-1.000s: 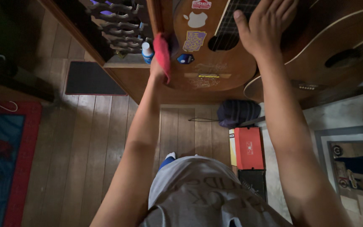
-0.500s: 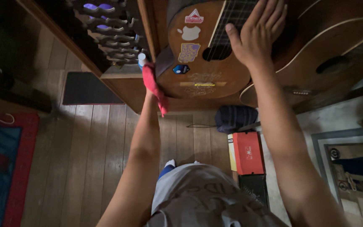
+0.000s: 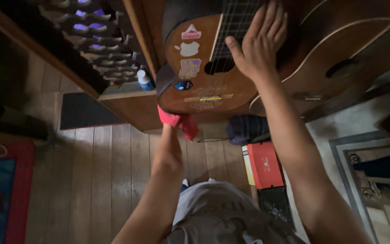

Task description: The person carries a black mat to a doorway, then picks up a red cloth and uses it to wipe the body and soundhole area of an acoustic guitar.

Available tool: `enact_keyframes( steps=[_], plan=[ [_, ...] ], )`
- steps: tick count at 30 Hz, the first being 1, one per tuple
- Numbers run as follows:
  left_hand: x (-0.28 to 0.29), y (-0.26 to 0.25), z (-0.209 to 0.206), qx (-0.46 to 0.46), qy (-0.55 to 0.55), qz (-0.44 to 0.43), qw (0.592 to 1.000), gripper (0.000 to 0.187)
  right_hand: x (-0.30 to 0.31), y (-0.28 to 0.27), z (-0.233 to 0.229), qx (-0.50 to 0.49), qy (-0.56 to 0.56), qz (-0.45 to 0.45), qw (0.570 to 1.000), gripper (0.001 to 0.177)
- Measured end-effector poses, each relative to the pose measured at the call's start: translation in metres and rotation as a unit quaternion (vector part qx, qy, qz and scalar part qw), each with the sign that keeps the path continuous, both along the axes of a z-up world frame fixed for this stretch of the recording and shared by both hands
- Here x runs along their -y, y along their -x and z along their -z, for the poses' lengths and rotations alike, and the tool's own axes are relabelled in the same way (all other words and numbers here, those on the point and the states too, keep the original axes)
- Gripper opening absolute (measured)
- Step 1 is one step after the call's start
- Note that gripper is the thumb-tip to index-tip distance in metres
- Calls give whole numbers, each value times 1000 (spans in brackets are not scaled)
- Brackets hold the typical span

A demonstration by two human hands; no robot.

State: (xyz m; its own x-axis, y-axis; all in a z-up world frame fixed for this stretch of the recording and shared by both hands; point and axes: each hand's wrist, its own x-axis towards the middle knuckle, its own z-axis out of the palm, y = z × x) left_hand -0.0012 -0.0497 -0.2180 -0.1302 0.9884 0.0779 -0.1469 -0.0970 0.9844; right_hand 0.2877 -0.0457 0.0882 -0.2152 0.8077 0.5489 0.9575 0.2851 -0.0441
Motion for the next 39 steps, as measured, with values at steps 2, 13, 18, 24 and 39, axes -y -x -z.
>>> enact_keyframes(
  steps=[2,13,18,24,39],
  plan=[
    [2,-14,26,31,13,21,999,42,-4,0,-2,5,-6,6,1000,110],
    [-3,-77,89,174,43,107,978,40,1,-1,1,2,-31,-19,999,106],
    [8,-107,104,252,49,144,956,40,-1,-2,2,11,-54,-19,998,107],
    [88,-145,119,316,110,217,917,33,-1,-3,3,12,-47,-25,998,106],
    [150,-39,-207,-221,102,275,930,25,-6,-9,4,-10,-50,-35,998,108]
  ],
)
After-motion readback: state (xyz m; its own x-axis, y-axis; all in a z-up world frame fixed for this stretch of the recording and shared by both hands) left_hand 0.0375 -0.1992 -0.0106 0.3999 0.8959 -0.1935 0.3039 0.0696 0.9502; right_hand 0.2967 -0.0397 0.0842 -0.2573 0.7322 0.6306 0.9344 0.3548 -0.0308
